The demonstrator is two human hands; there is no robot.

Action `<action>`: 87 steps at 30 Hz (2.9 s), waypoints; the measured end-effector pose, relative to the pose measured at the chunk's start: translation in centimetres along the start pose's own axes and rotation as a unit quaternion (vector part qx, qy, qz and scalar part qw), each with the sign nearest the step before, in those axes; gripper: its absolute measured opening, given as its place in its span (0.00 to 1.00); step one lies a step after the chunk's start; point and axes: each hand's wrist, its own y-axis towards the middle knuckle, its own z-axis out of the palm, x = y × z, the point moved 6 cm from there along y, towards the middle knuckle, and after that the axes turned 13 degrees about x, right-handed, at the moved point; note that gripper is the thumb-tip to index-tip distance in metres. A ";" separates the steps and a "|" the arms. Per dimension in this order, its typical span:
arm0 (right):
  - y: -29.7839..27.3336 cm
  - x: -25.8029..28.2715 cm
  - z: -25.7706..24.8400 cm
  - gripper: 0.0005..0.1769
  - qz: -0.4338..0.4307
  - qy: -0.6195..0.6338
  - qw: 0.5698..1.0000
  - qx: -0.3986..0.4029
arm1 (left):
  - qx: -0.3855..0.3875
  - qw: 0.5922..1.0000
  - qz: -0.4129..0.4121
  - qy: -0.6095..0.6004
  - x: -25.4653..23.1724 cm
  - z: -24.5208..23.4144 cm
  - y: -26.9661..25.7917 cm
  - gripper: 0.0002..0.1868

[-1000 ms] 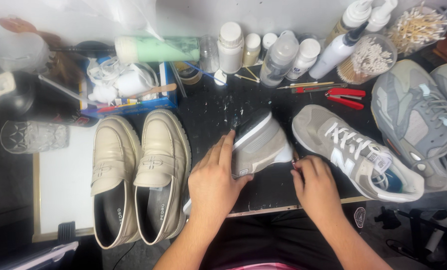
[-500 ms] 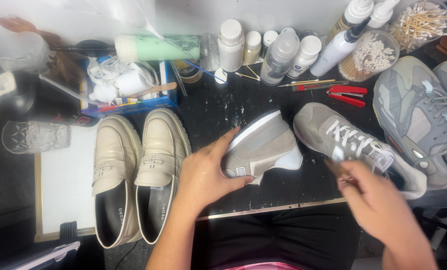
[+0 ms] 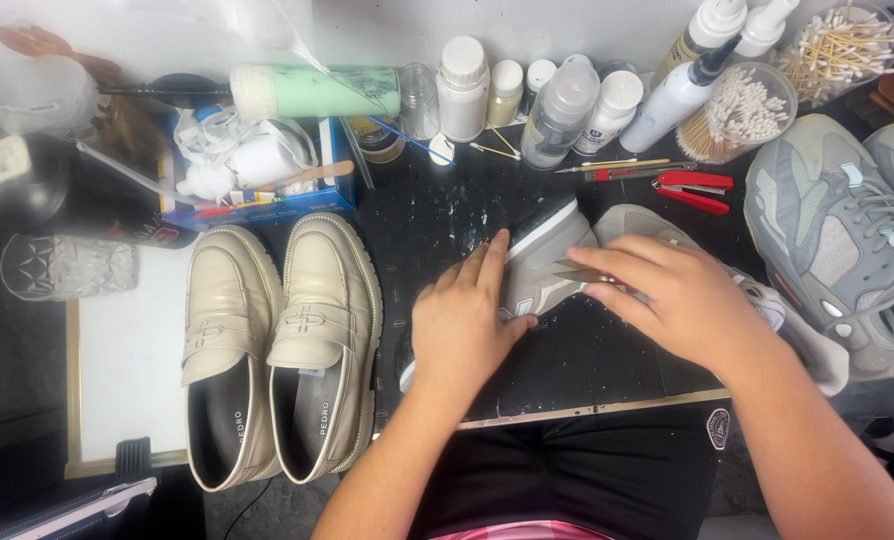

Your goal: The person uses a small metal tool to scrape and clean the surface of a grey sneaker. They focus on the heel and side panels, repeatedly picking at the material. The person rotates the shoe to access different areas and briefly handles a second pair of grey sneakers before returning to the first one.

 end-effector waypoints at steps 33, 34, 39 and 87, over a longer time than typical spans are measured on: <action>0.1 0.1 4.1 0.14 0.064 0.012 0.996 -0.059 | -0.006 0.999 -0.045 -0.026 1.8 1.6 -0.7 0.48; 0.1 0.4 4.2 0.14 0.058 0.005 0.996 -0.069 | -0.008 0.999 -0.044 -0.026 1.9 1.6 -0.7 0.48; -0.1 1.3 4.2 0.12 0.053 -0.025 0.995 -0.082 | -0.005 0.999 -0.046 -0.020 1.8 1.9 -0.8 0.48; -3.0 -6.8 7.6 0.24 0.240 0.542 0.792 -0.145 | -0.068 0.972 0.159 -0.156 -2.8 -2.8 -1.5 0.20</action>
